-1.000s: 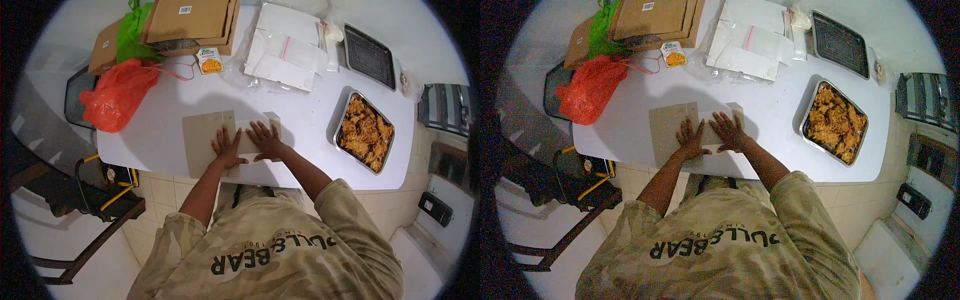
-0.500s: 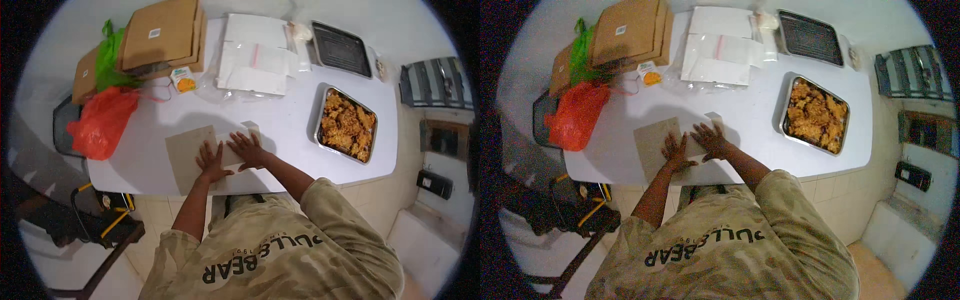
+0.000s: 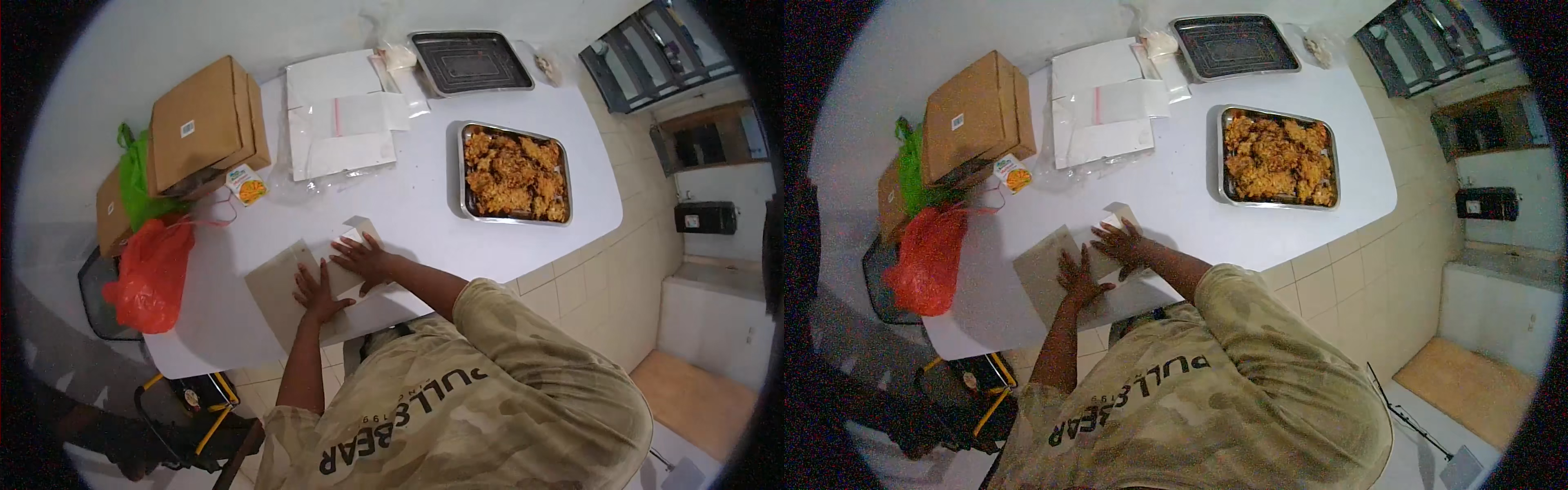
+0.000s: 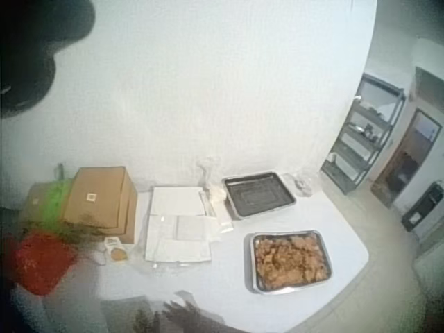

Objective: The person moves a bowl and trays containing food items from a table to a shelf and then folds a cardboard box on the table.

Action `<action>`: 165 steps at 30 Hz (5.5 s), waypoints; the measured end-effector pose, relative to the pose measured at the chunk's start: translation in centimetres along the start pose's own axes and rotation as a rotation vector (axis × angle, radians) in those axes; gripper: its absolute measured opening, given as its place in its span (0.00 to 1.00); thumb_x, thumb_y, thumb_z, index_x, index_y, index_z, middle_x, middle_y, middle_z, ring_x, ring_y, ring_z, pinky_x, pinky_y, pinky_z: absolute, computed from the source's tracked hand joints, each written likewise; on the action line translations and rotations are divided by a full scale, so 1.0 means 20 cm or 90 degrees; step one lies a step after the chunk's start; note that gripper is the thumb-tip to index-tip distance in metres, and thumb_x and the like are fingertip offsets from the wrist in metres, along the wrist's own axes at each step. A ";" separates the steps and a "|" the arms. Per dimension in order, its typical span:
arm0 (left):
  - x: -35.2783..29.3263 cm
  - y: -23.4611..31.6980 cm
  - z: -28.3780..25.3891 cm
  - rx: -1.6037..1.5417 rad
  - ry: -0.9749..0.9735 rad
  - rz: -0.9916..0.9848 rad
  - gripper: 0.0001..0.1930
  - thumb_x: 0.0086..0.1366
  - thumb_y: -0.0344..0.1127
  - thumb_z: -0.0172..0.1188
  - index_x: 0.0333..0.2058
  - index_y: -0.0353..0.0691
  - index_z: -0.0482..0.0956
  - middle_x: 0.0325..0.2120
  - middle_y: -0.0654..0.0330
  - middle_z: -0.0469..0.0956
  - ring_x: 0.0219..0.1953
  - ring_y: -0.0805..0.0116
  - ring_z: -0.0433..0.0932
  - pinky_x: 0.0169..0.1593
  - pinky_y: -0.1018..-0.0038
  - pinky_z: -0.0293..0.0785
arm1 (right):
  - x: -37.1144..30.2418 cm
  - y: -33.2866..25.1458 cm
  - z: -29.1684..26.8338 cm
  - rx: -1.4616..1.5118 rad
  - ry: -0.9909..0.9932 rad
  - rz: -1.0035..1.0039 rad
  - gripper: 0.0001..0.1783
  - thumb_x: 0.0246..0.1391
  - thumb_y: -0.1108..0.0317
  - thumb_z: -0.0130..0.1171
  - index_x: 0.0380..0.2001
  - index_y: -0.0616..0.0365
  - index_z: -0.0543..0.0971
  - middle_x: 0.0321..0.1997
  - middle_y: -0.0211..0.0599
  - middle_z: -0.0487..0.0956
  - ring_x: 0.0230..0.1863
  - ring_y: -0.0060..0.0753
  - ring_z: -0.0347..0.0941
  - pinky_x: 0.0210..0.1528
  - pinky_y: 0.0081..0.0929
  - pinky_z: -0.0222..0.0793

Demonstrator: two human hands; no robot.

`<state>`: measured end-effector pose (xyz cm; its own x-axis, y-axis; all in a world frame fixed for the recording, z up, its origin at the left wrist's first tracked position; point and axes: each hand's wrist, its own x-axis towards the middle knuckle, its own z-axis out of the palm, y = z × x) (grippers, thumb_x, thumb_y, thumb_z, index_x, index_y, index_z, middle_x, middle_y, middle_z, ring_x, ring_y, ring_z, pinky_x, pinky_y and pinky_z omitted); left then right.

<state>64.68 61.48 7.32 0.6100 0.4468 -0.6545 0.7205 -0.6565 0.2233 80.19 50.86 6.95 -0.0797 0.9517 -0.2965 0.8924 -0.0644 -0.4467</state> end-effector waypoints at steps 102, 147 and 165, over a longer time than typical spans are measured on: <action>-0.92 -0.89 0.10 0.087 0.140 0.299 0.09 0.46 0.42 0.56 0.28 0.49 0.76 0.23 0.60 0.74 0.29 0.64 0.73 0.32 0.67 0.69 | 0.49 -1.29 0.33 -0.175 0.075 -0.120 0.31 0.48 0.62 0.41 0.55 0.57 0.48 0.61 0.39 0.40 0.61 0.40 0.38 0.56 0.38 0.46; -0.82 -1.09 0.11 -0.157 0.062 -0.030 0.22 0.27 0.38 0.69 0.22 0.43 0.66 0.27 0.60 0.68 0.35 0.60 0.69 0.34 0.66 0.66 | 0.54 -1.31 0.18 -0.190 -0.246 -0.171 0.74 -0.01 0.48 0.71 0.56 0.47 0.38 0.60 0.51 0.32 0.60 0.56 0.33 0.55 0.51 0.41; -1.29 -1.28 0.52 -0.086 0.304 0.217 0.22 0.44 0.36 0.59 0.42 0.46 0.68 0.50 0.63 0.58 0.50 0.63 0.58 0.48 0.70 0.62 | 0.88 -1.38 0.34 0.061 0.100 -0.044 0.36 0.34 0.53 0.58 0.47 0.59 0.62 0.47 0.48 0.62 0.48 0.45 0.59 0.48 0.36 0.58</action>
<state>27.06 60.48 10.99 0.8721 0.4687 -0.1405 0.4748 -0.7413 0.4744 51.04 67.30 8.33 -0.0617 0.9895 -0.1303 0.8402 -0.0190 -0.5420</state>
